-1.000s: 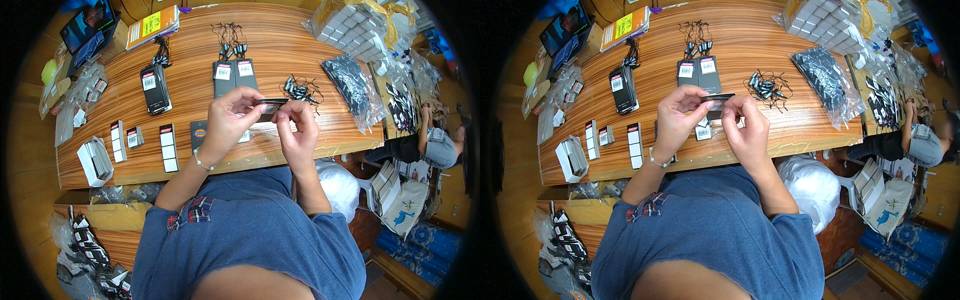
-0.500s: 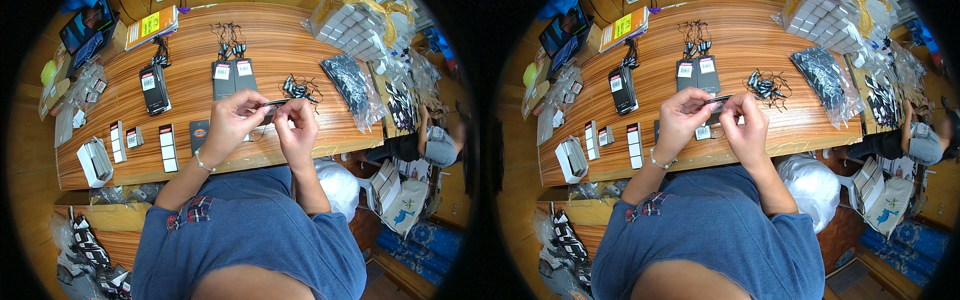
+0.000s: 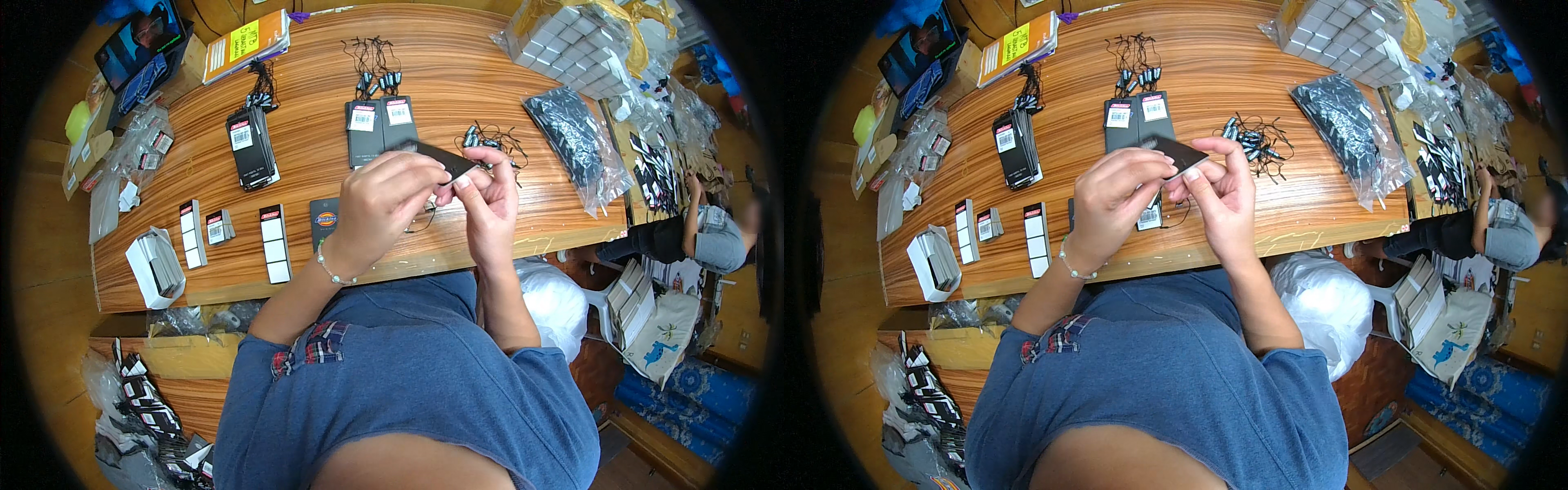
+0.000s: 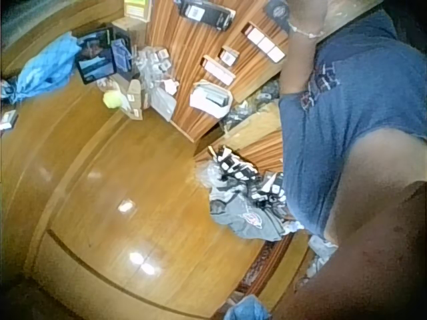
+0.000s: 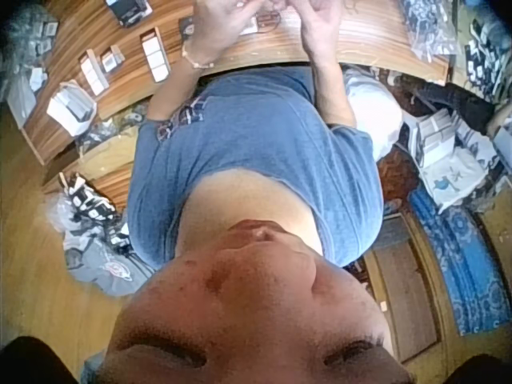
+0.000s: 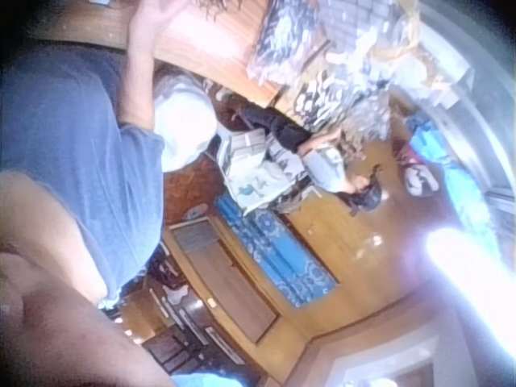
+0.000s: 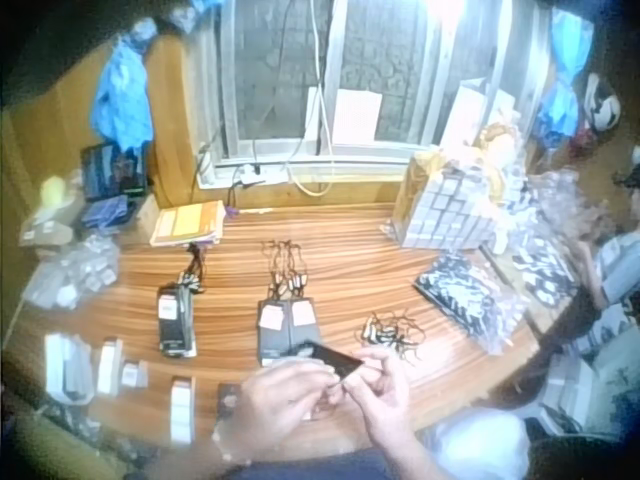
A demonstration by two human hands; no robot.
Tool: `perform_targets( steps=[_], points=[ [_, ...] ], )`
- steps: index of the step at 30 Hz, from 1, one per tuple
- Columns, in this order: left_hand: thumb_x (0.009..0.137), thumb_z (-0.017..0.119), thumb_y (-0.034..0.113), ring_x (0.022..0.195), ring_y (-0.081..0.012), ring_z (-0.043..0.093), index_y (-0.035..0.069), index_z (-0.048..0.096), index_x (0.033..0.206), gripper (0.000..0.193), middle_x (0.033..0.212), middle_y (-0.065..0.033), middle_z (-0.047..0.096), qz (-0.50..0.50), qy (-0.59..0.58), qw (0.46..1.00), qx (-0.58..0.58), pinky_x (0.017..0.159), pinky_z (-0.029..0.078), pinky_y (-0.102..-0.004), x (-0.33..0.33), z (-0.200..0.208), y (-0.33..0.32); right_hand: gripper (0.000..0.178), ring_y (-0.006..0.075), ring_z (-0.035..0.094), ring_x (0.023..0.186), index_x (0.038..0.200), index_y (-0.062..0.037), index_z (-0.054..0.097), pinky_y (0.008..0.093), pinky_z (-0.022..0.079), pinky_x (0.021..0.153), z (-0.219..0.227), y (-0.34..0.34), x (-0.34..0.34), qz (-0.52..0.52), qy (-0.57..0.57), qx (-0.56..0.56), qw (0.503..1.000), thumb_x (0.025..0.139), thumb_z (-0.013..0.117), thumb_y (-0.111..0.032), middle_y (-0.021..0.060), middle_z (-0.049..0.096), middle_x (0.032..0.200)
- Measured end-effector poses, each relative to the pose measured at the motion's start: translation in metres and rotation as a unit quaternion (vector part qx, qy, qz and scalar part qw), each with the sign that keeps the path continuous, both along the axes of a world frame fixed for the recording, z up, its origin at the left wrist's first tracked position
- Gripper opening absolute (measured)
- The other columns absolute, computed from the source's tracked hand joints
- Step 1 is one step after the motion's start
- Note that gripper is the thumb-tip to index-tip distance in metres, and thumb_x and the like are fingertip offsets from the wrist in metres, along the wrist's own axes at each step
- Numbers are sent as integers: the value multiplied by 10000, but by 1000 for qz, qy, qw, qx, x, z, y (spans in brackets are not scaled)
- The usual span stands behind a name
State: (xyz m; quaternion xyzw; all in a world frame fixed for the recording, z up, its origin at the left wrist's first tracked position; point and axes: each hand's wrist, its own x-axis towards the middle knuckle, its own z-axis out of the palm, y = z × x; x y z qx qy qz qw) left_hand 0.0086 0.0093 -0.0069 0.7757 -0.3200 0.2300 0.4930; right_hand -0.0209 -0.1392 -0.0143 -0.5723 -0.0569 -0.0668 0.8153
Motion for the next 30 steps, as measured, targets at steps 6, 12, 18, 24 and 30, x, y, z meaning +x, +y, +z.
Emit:
perform_targets(
  steps=[6, 12, 18, 24, 30],
  points=[
    [646, 660, 151, 879, -142, 578, 140, 675, 795, 150, 853, 38, 630, 35, -159, 979, 126, 810, 411, -347, 1, 8, 4, 126, 145, 600, 777, 993, 1, 487, 254, 455, 750, 13, -9, -3, 65, 47, 31, 996, 901, 487, -85, 95, 617, 819],
    [667, 634, 180, 851, -135, 577, 176, 679, 786, 127, 832, 56, 622, -15, -207, 967, 146, 881, 362, -377, 1, 4, -2, 67, 98, 544, 802, 934, -51, 525, 216, 430, 731, -5, -15, -7, 23, 123, 100, 987, 882, 543, -89, 48, 572, 933],
    [706, 633, 109, 785, -147, 588, 96, 651, 803, 100, 804, 0, 616, -75, -152, 982, 82, 698, 472, -301, 3, 0, -6, 52, 154, 525, 903, 905, -58, 520, 286, 423, 801, 4, -29, 5, -135, -26, 94, 986, 903, 513, -109, 67, 541, 1003],
    [663, 720, 68, 774, -221, 603, 39, 619, 1006, 359, 891, -69, 616, -105, 203, 971, -70, 678, 490, -284, -11, -11, 0, 59, 137, 429, 656, 961, -67, 449, 297, 389, 633, 34, -38, 8, -28, -135, 137, 981, 931, 455, -117, 46, 465, 710],
    [664, 727, 205, 1018, -249, 489, 69, 628, 1004, 380, 1021, -57, 572, 64, 164, 955, 237, 894, 391, -356, 0, -24, 87, 124, 123, 428, 676, 1017, -37, 466, 273, 372, 645, 29, -44, -8, -56, -70, 60, 994, 896, 484, -56, 44, 458, 730]
  ],
)
